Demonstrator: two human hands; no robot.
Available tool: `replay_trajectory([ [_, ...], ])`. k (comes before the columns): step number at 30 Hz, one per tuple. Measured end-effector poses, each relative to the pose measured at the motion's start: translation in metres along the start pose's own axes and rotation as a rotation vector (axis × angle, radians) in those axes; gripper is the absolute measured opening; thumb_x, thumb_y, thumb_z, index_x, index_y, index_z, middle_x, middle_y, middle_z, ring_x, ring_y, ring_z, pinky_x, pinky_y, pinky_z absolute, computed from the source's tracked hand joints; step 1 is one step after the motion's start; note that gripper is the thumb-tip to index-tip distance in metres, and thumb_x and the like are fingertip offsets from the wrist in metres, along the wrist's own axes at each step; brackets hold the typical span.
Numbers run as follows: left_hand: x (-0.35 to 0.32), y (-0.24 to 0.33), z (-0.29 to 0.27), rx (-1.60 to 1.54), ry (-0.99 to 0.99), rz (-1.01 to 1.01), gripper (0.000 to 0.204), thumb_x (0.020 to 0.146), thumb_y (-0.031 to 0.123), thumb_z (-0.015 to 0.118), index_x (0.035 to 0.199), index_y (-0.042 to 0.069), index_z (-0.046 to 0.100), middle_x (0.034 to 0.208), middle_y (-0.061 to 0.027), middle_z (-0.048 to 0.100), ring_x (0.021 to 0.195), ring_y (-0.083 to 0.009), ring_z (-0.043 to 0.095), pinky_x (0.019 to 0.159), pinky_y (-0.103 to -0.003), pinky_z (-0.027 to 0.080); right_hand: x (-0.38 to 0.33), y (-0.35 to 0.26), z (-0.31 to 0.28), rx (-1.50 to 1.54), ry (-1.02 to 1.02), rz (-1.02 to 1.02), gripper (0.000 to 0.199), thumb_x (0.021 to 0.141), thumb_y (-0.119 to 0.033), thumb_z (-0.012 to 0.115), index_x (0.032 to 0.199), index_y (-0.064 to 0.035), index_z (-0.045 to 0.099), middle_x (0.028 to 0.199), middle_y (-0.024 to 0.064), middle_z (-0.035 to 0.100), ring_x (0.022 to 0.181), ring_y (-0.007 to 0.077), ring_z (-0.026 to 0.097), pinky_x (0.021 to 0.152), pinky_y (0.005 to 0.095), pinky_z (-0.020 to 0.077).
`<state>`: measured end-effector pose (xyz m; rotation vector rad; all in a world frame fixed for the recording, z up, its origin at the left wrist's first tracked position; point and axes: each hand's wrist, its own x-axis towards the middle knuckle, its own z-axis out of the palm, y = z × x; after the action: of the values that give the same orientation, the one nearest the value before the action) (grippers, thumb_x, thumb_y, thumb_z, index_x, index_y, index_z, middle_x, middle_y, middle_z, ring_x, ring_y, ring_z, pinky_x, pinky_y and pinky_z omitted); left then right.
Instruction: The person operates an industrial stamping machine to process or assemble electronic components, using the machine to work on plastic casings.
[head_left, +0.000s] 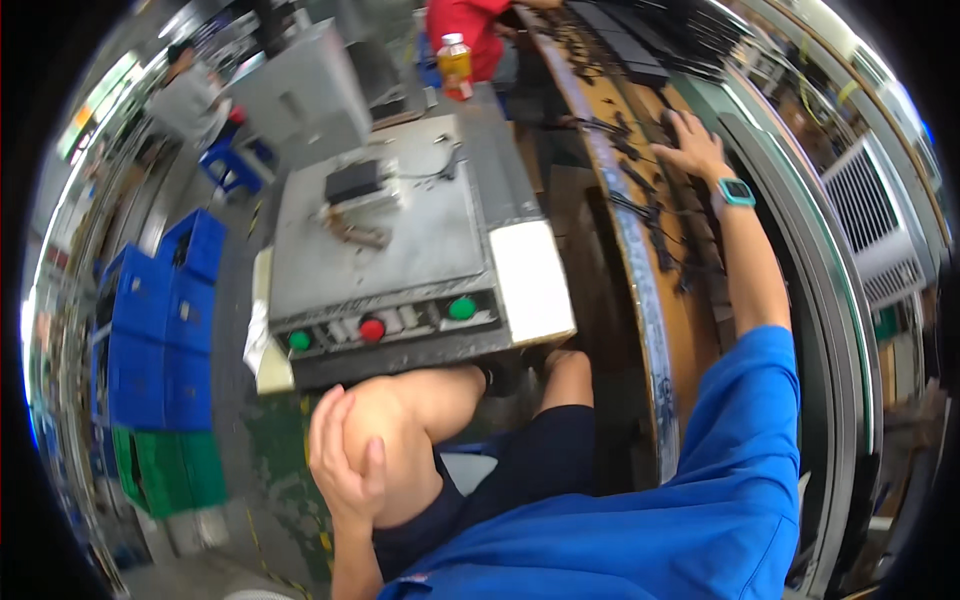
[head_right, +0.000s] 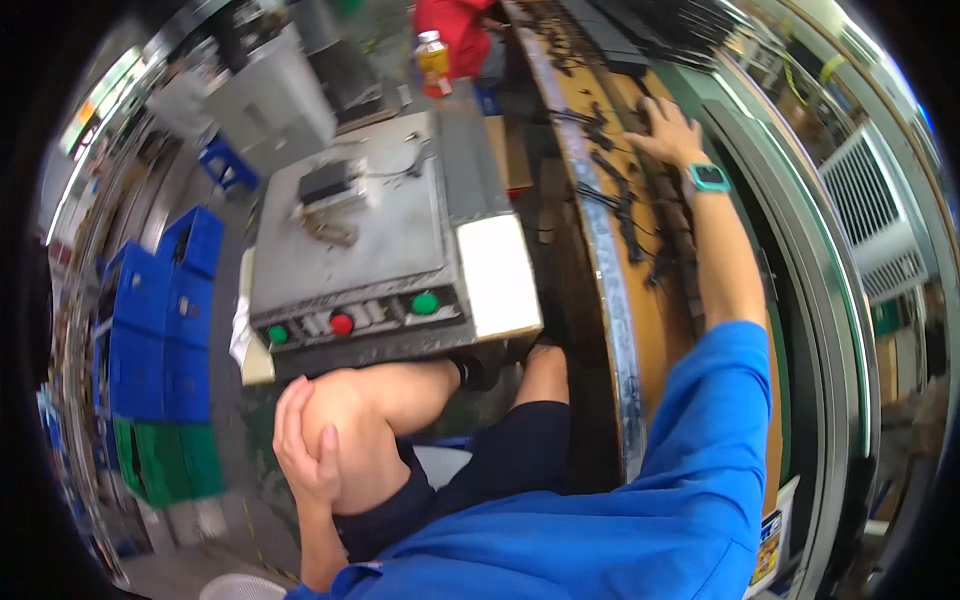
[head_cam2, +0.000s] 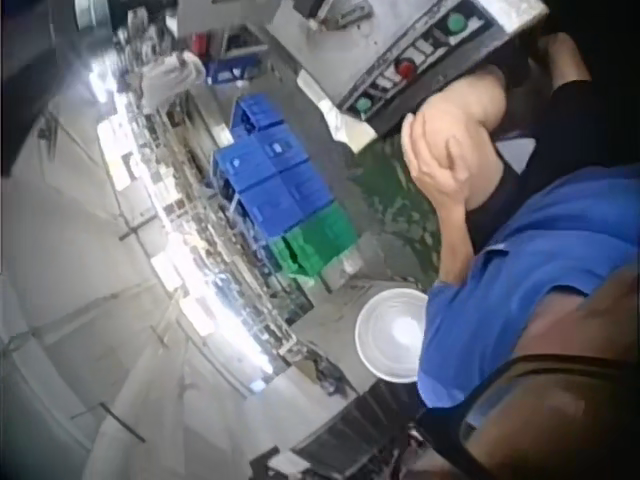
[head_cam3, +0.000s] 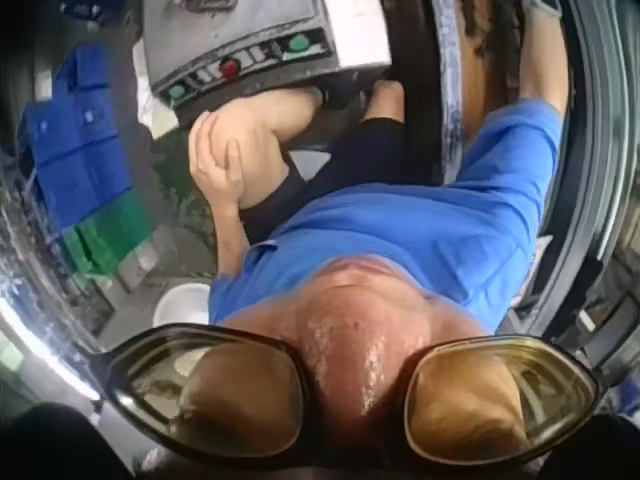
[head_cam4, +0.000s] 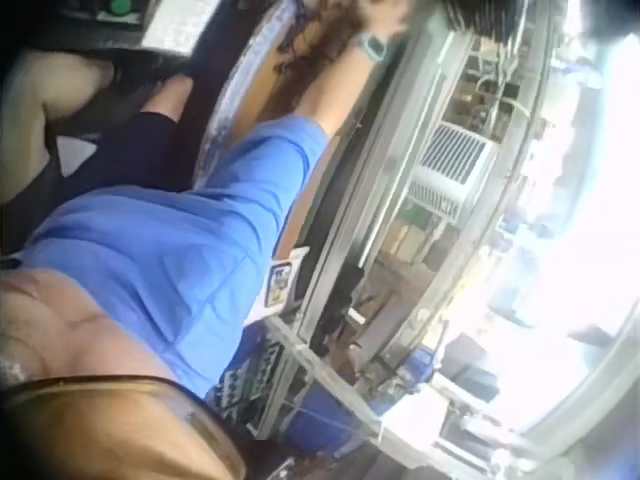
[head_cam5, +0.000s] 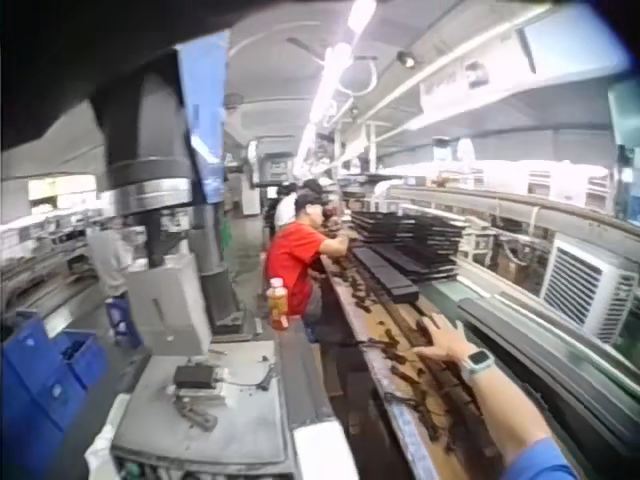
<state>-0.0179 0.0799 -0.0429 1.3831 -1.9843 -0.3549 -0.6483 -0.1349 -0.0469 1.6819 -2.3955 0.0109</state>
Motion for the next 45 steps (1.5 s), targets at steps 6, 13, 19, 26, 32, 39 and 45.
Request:
replay_trajectory([
  [6, -0.036, -0.034, -0.025, 0.263, 0.19, -0.098, 0.052, 0.085, 0.03, 0.063, 0.129, 0.002, 0.055, 0.136, -0.0237, 0.048, 0.124, -0.041, 0.048, 0.103, -0.047, 0.039, -0.043, 0.01, 0.002, -0.04, 0.03, 0.017, 0.095, 0.079, -0.067, 0.059, 0.154, -0.0203, 0.024, 0.16, 0.0082, 0.021, 0.147, 0.0275, 0.02, 0.11, 0.0652, 0.0194],
  [13, -0.084, -0.12, 0.033, 0.594, -0.003, -0.298, 0.073, 0.084, 0.035, 0.066, 0.148, 0.017, 0.036, 0.153, -0.0204, 0.028, 0.139, -0.042, 0.029, 0.104, -0.056, 0.034, -0.077, -0.007, -0.012, -0.028, 0.017, 0.022, 0.095, 0.079, -0.065, 0.061, 0.154, -0.0179, 0.024, 0.16, 0.0098, 0.021, 0.147, 0.0274, 0.02, 0.112, 0.0637, 0.0188],
  [19, -0.087, -0.184, 0.121, 0.396, -0.399, -0.408, 0.086, 0.078, 0.043, 0.069, 0.151, 0.025, 0.028, 0.154, -0.0226, 0.022, 0.137, -0.0447, 0.029, 0.098, -0.06, 0.038, -0.116, 0.003, -0.017, -0.068, 0.022, 0.04, 0.093, 0.08, -0.064, 0.06, 0.153, -0.0172, 0.026, 0.159, 0.0109, 0.023, 0.147, 0.0276, 0.022, 0.111, 0.0632, 0.0209],
  [26, -0.054, -0.176, 0.152, 0.595, -0.486, -0.28, 0.086, 0.079, 0.047, 0.067, 0.151, 0.024, 0.026, 0.15, -0.0344, 0.019, 0.133, -0.0499, 0.029, 0.098, -0.061, 0.037, -0.165, 0.02, -0.058, 0.607, -0.051, 0.155, 0.098, 0.082, -0.067, 0.059, 0.147, 0.0012, 0.033, 0.15, 0.0249, 0.035, 0.141, 0.0369, 0.031, 0.114, 0.04, 0.0276],
  [32, -0.037, -0.201, 0.143, 0.506, -0.476, -0.162, 0.083, 0.082, 0.048, 0.064, 0.151, 0.024, 0.026, 0.15, -0.0343, 0.019, 0.134, -0.0502, 0.028, 0.099, -0.062, 0.036, -0.342, 0.009, -0.149, 0.226, -0.55, 0.716, 0.113, 0.075, -0.072, 0.064, 0.146, 0.0077, 0.028, 0.14, 0.0305, 0.043, 0.122, 0.0365, 0.05, 0.092, 0.0429, 0.0465],
  [39, -0.028, -0.201, 0.152, 0.404, -0.525, -0.097, 0.079, 0.083, 0.05, 0.062, 0.15, 0.026, 0.027, 0.151, -0.0332, 0.019, 0.135, -0.0507, 0.027, 0.1, -0.062, 0.035, -0.399, 0.022, -0.103, 0.497, -0.128, 0.843, 0.105, 0.071, -0.071, 0.07, 0.138, 0.0062, 0.042, 0.12, 0.0178, 0.058, 0.095, 0.0289, 0.059, 0.074, 0.0383, 0.0485],
  [45, -0.041, -0.197, 0.159, 0.43, -0.506, -0.123, 0.077, 0.084, 0.051, 0.061, 0.15, 0.029, 0.028, 0.151, -0.0325, 0.019, 0.133, -0.0499, 0.029, 0.101, -0.06, 0.036, -0.388, 0.025, -0.119, 0.756, -0.432, 0.856, 0.099, 0.066, -0.066, 0.078, 0.129, 0.0063, 0.049, 0.101, 0.01, 0.058, 0.071, 0.0175, 0.051, 0.056, 0.0334, 0.0411],
])
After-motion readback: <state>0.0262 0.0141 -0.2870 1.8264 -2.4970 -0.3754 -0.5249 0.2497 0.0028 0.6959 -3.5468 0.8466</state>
